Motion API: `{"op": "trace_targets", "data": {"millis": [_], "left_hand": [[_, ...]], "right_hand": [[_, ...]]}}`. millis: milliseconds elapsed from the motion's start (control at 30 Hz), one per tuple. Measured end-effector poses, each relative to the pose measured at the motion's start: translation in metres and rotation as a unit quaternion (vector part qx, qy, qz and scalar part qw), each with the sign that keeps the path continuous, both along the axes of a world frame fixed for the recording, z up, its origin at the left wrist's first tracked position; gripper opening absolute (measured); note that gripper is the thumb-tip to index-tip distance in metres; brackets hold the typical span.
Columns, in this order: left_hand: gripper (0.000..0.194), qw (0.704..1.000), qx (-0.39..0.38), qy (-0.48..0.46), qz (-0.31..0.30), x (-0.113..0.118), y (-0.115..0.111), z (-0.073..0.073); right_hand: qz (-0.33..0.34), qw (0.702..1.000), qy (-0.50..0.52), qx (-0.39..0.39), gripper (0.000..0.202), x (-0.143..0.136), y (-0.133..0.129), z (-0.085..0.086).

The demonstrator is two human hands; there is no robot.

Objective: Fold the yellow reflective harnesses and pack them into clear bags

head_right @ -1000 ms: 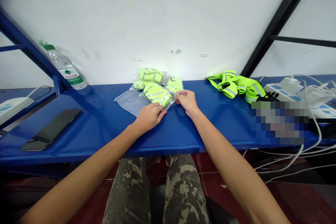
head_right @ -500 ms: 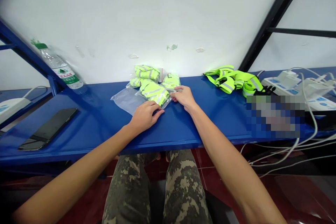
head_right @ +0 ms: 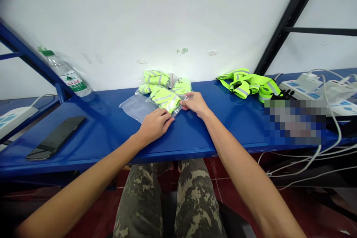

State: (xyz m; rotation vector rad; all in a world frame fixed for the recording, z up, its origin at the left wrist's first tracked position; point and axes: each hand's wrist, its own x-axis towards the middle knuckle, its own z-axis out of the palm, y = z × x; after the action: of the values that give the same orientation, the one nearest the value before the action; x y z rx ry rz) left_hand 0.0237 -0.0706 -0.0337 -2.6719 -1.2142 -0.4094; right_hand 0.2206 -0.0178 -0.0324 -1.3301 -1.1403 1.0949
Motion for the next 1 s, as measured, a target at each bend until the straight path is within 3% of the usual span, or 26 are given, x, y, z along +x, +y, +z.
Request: {"op": "trace_targets", "data": {"millis": [167,433,700,900,1000], "left_hand": [[0.031,0.999,0.017,0.028,-0.006,0.001,-0.001,0.0],[0.034,1.0,0.011,-0.011,0.013,0.0,-0.003,-0.006],[0.034,0.999,0.023,0.031,-0.007,0.001,-0.002,-0.004],[0.034,0.999,0.034,-0.004,0.0,0.001,-0.002,-0.008],[0.036,1.0,0.022,-0.009,-0.003,0.002,-0.002,-0.006]], "right_hand": [[0.061,0.998,-0.014,-0.018,0.051,0.002,-0.003,0.0],[0.036,0.996,-0.079,0.017,0.049,-0.005,-0.003,-0.002],[0.088,0.992,-0.086,-0.001,0.075,-0.001,-0.008,0.0],[0.049,0.993,-0.106,0.022,0.066,-0.01,-0.007,-0.001],[0.037,0.994,-0.101,0.026,0.074,-0.011,-0.008,-0.003]]}}
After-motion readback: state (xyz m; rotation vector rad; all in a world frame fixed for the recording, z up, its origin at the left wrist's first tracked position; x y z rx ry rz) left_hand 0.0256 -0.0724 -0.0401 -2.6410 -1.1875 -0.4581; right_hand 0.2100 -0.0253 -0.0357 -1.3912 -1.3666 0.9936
